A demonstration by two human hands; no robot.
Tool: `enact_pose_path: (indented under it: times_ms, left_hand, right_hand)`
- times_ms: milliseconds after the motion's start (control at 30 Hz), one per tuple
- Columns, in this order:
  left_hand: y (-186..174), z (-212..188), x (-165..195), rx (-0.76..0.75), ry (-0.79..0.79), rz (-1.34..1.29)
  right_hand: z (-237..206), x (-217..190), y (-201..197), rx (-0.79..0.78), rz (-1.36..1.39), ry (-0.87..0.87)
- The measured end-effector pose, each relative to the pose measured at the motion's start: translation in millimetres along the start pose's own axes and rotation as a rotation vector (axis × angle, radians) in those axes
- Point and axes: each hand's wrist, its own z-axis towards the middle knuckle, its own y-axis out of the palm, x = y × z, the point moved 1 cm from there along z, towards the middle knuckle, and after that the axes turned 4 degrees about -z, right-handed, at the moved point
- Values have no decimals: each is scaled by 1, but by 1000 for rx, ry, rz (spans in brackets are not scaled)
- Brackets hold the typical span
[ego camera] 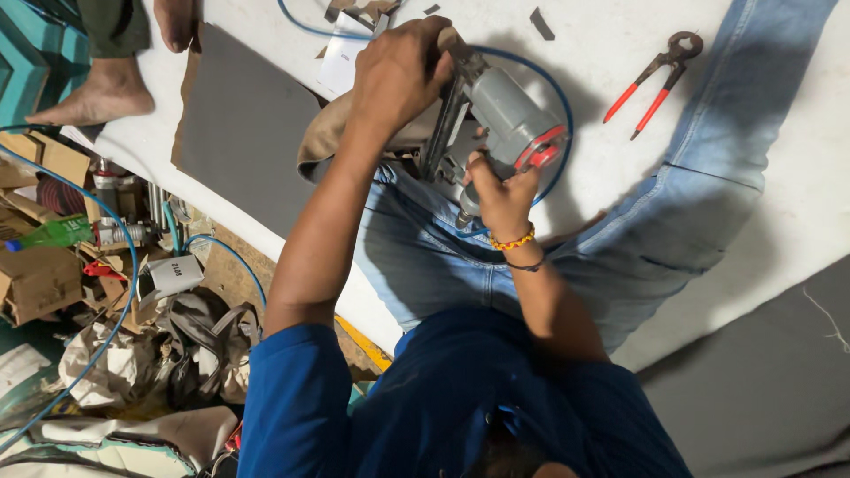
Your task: The person sits on the workshop floor and stretches brown fabric over a wooden frame board, folding the fabric edges around the back. They use a pneumatic staple gun to fasten the fabric to the frame, pressing and smoothing the fabric between staples, and use pliers at one point.
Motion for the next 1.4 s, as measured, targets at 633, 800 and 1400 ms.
enact_pose_path:
  times_ms: [633,800,1400]
  left_hand:
    - [0,-8,7,58,-22,-40]
    - [0,-8,8,85,15,3]
    - [3,-11,3,64,43,-41]
  right_hand:
    - [-16,9,14,86,10,41]
    - [-16,6,13,60,-22,50]
    - [-23,-4,5,51,-131,-50]
